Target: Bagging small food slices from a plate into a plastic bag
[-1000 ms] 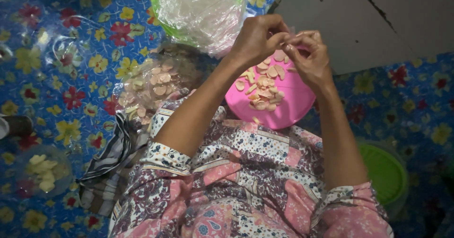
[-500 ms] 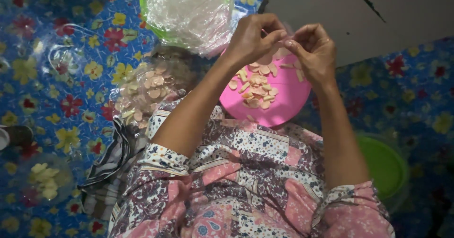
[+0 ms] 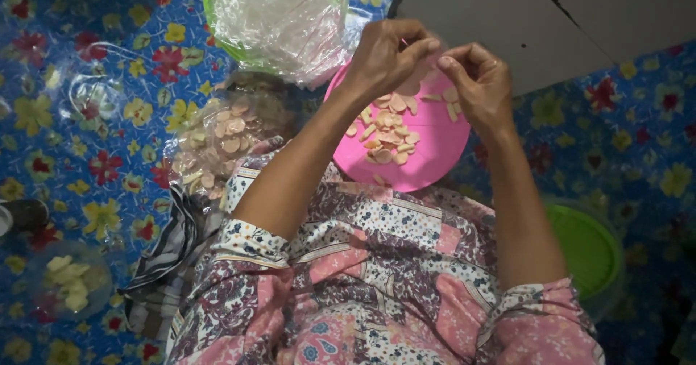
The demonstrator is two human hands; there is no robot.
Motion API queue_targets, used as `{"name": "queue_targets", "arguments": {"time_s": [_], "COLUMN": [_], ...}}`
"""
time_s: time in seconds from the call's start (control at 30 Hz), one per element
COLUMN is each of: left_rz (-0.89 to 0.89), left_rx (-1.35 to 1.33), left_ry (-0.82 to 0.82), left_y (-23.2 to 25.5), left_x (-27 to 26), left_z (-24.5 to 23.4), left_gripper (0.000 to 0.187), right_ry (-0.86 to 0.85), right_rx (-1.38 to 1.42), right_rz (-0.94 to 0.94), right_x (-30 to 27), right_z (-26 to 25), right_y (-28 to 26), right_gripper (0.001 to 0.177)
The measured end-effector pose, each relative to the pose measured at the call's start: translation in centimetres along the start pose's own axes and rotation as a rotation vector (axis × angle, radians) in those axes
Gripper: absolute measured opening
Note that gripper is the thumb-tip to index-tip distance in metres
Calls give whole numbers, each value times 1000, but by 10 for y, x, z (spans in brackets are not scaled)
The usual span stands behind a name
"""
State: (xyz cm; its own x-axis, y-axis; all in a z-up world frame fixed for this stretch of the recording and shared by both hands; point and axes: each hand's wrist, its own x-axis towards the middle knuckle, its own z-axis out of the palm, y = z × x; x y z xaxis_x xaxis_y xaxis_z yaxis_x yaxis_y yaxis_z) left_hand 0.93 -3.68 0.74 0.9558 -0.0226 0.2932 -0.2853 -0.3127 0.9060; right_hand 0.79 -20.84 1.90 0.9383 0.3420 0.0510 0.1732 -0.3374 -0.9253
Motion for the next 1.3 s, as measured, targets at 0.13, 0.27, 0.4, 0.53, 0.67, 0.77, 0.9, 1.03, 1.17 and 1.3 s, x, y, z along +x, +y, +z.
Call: {"name": "queue_targets", "arguments": {"time_s": [0.13,0.27,0.4,0.53,0.67,0.77,0.9,1.03,1.17,1.3], "left_rz": [7,65,31,81,72,76,72,54,97,107], "left_rx": [36,40,4,7,18,31,70,53,72,42], "left_ry": [19,62,74,117,158,181,202,185,176,215], "left_y": [-3,-2,3,1,2,0,-1,1,1,5], "left_x": [1,1,0,-3,-6,-8,-10,-12,-12,-13], "left_z": [0,-2,-8,-11,-19,-26,-36,-40,-39,-39], "left_gripper": [17,21,20,22,25,24,22,20,20,20], "right_ry": [13,38,54,53,64,55,77,78,153,234], "right_rx": [20,4,-52,-8,30,30,73,21,98,229], "right_rz": [26,16,35,-25,-38,-68,-88,-93,-95,-59], "right_x": [0,0,-1,3,3,5,11,7,10,12], "right_z": [-2,-4,-3,2,9,15,20,22,21,16], "right_y": [2,1,-7,4,-5,-4,8,0,15,25], "right_gripper": [6,6,8,11,13,13,13,11,15,15]}}
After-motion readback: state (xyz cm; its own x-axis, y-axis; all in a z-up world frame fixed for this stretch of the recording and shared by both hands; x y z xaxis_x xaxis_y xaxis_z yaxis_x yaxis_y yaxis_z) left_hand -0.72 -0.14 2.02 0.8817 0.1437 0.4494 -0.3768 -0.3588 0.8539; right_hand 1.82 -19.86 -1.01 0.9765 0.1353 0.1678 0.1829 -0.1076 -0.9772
